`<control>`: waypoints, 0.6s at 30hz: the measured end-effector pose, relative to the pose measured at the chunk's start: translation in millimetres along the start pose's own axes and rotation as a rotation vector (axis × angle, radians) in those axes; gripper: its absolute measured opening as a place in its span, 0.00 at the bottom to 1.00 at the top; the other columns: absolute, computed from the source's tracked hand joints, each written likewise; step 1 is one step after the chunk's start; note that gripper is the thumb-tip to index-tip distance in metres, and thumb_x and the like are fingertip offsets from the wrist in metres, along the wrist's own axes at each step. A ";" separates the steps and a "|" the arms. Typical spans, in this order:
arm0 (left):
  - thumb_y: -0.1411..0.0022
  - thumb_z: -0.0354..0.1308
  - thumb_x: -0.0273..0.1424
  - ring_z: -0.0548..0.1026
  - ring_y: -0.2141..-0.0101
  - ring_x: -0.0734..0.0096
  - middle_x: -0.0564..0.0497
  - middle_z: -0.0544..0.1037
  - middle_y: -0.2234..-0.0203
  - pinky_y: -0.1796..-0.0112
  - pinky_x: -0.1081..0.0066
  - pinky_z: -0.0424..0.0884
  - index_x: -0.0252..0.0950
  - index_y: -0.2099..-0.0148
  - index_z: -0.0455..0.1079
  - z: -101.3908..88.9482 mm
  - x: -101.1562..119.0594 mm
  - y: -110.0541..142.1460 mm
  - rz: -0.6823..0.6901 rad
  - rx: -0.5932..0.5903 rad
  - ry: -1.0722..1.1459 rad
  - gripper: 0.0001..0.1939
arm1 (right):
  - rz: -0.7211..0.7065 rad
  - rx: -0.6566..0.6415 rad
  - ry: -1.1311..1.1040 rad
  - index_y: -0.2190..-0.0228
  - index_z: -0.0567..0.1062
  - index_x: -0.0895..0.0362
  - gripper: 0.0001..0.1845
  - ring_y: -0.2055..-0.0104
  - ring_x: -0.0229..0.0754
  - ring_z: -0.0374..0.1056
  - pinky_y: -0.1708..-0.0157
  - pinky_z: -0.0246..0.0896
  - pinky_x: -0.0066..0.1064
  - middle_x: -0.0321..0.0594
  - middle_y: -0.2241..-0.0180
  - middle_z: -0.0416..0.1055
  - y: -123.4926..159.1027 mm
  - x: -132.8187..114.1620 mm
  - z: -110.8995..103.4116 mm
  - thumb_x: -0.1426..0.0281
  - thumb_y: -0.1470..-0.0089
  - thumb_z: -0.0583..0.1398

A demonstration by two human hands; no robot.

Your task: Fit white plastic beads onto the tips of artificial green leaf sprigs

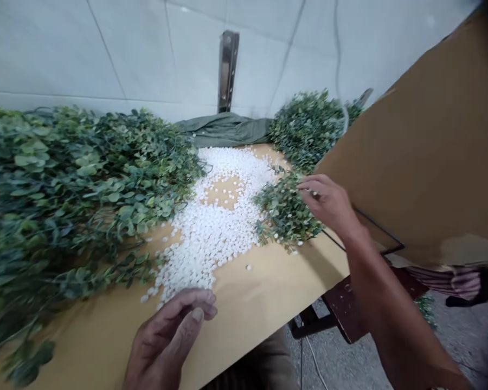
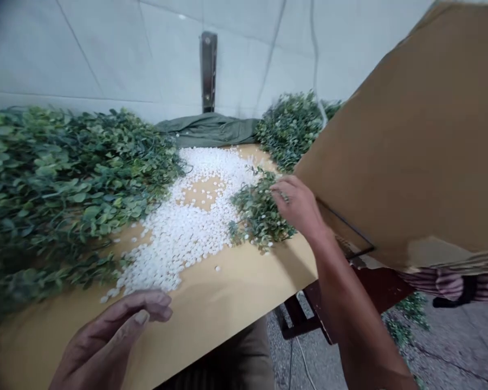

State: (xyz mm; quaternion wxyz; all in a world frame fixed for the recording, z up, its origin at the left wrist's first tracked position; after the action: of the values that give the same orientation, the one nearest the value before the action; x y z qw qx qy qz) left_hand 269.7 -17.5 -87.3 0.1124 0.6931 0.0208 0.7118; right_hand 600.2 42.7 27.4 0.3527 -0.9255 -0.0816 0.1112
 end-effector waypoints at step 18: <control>0.37 0.49 0.22 0.75 0.60 0.64 0.41 0.77 0.64 0.58 0.68 0.70 0.30 0.62 0.73 -69.0 85.7 11.7 0.634 0.175 -0.934 0.10 | -0.581 -0.791 -0.216 0.62 0.73 0.58 0.10 0.59 0.48 0.71 0.61 0.63 0.35 0.45 0.62 0.75 -6.1 -302.9 140.9 0.67 0.41 0.55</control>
State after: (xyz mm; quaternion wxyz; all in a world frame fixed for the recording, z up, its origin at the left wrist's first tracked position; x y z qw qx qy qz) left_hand 198.5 -4.0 -3.6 -0.1669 0.9133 -0.1812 0.3244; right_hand 271.3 67.2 -26.0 -0.0192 -0.9107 -0.4076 0.0641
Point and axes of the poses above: each hand's wrist, its own y-axis away from the middle knuckle, its own z-axis out of the palm, x = y × z, the point moved 10 cm from there along -y, towards the middle knuckle
